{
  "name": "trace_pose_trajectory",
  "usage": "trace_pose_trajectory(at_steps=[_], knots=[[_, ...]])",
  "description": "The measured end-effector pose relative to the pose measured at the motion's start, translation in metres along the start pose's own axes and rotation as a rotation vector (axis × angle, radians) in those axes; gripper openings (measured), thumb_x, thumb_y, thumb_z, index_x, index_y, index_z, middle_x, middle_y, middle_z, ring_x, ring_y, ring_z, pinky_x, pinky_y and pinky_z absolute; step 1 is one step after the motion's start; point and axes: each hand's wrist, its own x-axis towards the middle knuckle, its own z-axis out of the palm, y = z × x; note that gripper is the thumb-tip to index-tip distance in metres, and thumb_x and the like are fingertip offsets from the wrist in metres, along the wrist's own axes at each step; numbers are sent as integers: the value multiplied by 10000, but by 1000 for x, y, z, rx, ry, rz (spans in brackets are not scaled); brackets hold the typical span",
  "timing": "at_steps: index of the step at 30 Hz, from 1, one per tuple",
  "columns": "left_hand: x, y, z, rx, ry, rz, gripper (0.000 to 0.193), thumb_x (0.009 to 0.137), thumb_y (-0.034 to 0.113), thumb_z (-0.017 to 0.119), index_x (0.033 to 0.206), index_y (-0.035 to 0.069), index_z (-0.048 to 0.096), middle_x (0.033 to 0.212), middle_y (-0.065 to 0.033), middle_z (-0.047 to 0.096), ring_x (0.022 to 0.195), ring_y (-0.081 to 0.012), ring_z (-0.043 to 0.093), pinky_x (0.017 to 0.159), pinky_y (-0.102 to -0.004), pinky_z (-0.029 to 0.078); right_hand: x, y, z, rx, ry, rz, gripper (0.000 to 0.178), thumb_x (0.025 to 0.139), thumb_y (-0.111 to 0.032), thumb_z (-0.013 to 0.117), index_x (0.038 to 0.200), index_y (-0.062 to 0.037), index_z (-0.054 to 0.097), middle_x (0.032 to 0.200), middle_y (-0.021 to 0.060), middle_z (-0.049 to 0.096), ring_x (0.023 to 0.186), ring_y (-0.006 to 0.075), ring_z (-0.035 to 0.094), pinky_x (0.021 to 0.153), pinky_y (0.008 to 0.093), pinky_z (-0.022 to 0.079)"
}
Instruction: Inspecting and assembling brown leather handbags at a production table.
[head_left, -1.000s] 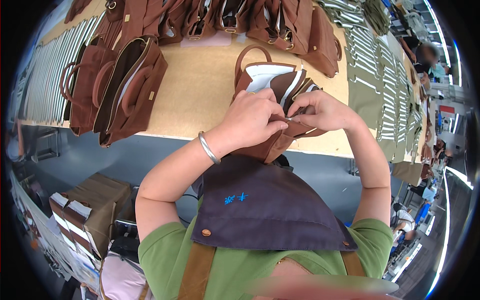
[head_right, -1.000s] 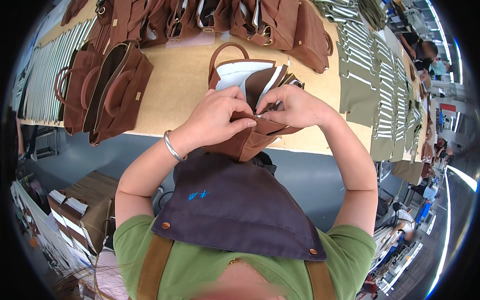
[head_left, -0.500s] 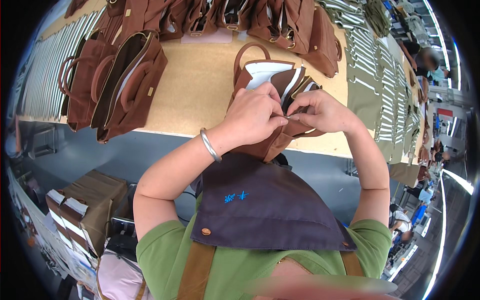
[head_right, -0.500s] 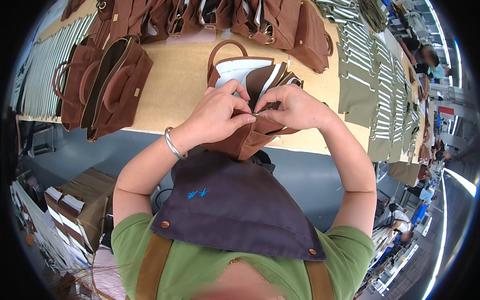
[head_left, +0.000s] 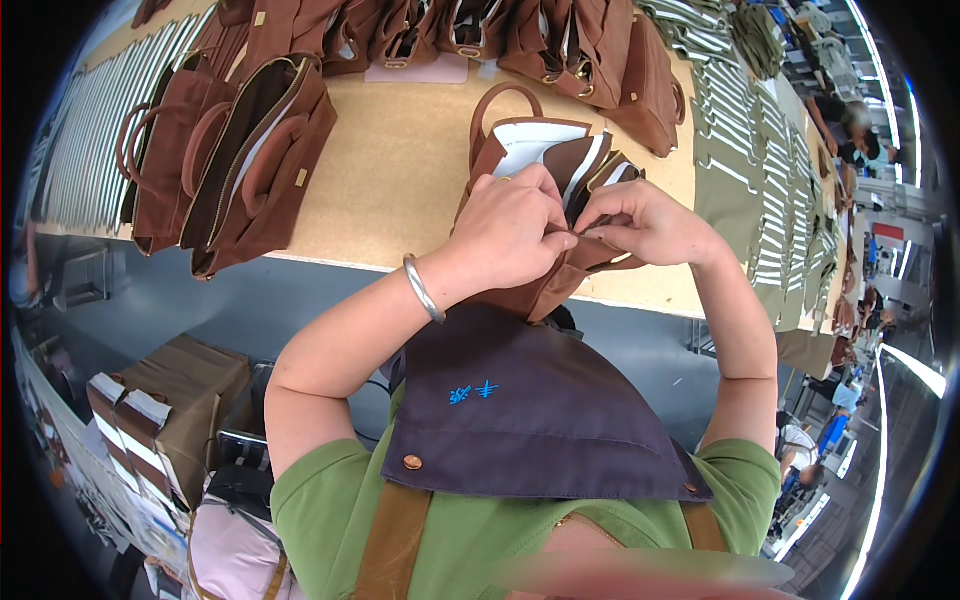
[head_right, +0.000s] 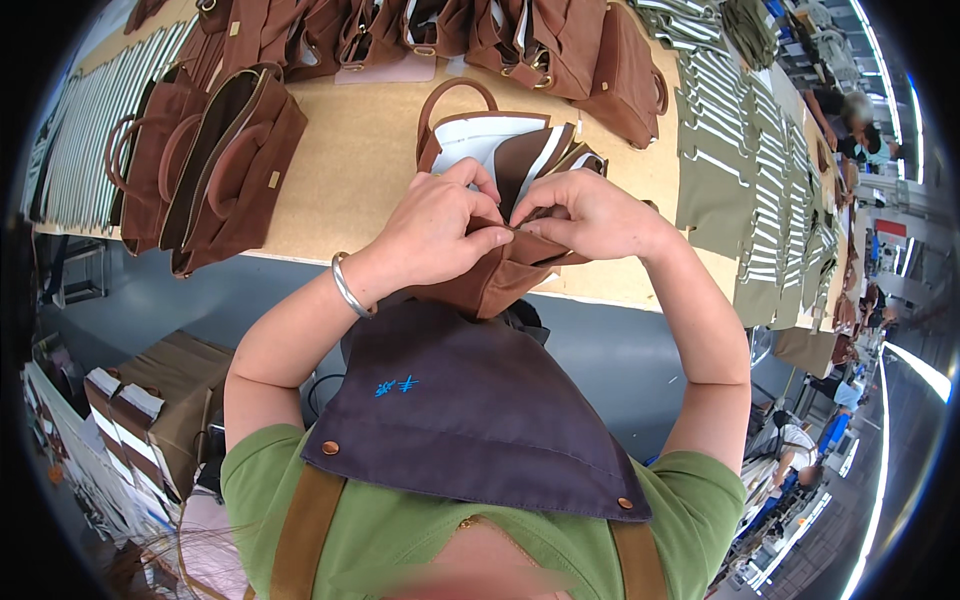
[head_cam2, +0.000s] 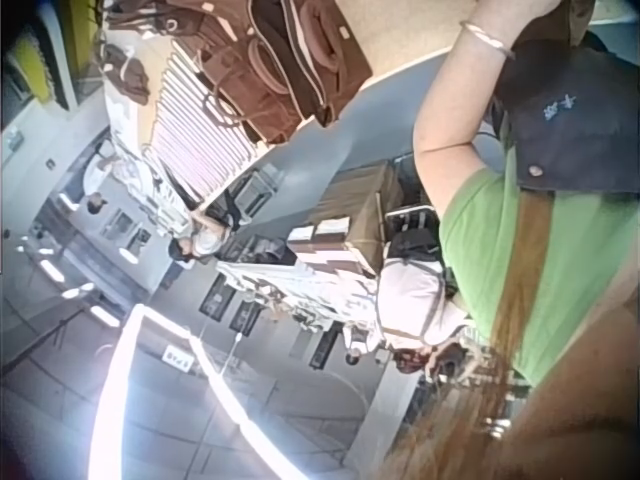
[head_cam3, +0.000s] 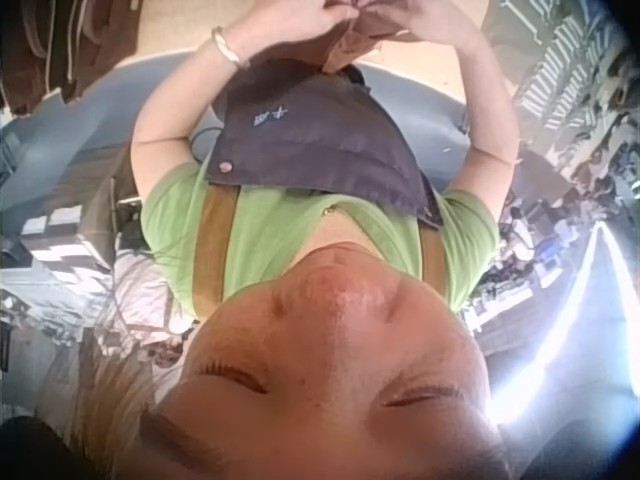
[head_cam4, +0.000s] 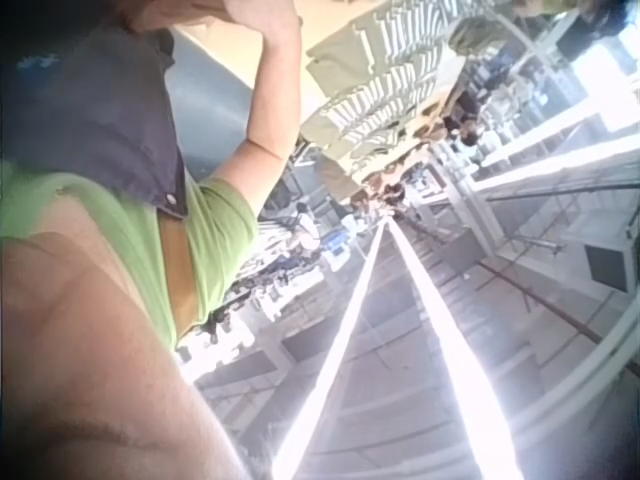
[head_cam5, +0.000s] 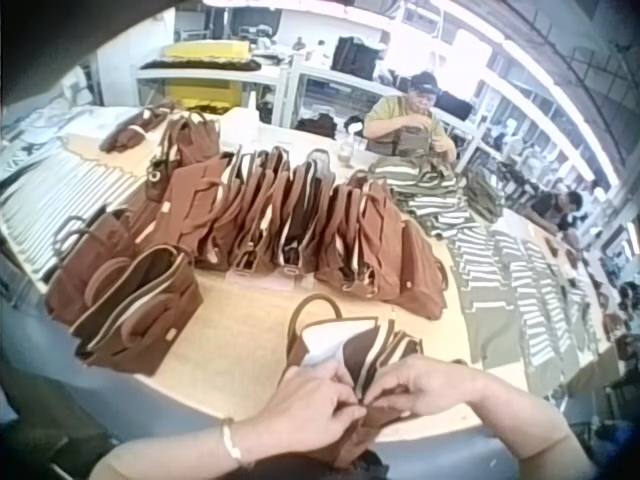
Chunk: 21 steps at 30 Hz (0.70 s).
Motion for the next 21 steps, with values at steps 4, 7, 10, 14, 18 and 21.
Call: trace_pose_trajectory(at_steps=[4, 7, 10, 14, 18, 21], knots=[[0, 1, 0, 3, 0, -6, 182, 798, 246, 699, 802, 66, 724, 997, -60, 597, 939, -220, 582, 874, -369, 369, 0, -2, 1, 44, -5, 36, 154, 842, -26, 630, 991, -22, 670, 846, 66, 632, 751, 160, 585, 692, 293, 472], [0, 1, 1, 3, 13, -3, 181, 792, 245, 701, 802, 65, 724, 997, -60, 599, 936, -223, 585, 867, -367, 375, -1, -1, 1, 79, -8, 68, 153, 843, -34, 627, 989, -12, 667, 838, 64, 624, 754, 149, 581, 688, 287, 467], [0, 1, 2, 7, 40, -12, 178, 779, 250, 707, 795, 76, 743, 967, -58, 615, 918, -228, 600, 845, -384, 376, -2, 4, 1, 187, 3, 87, 146, 852, -42, 624, 985, 6, 662, 833, 43, 627, 769, 114, 569, 689, 284, 462], [-2, 1, 4, 15, 86, -11, 172, 777, 245, 708, 786, 76, 743, 955, -56, 613, 902, -224, 600, 823, -383, 374, -3, -8, 3, 359, 4, 186, 158, 833, -60, 681, 972, 13, 668, 818, 11, 646, 763, 64, 580, 676, 237, 477], [-3, 4, 3, 26, 97, 13, 166, 778, 241, 709, 773, 78, 741, 944, -54, 610, 899, -218, 594, 812, -383, 372, -3, -6, 7, 400, 26, 203, 191, 801, -59, 732, 970, 8, 675, 814, 13, 665, 736, 58, 603, 680, 210, 502], [-3, 5, 2, 29, 90, 11, 167, 781, 242, 709, 769, 78, 738, 942, -52, 608, 903, -215, 590, 818, -378, 373, -2, -6, 8, 369, 39, 219, 189, 796, -30, 729, 971, 15, 675, 827, 23, 674, 754, 57, 608, 700, 220, 512]])
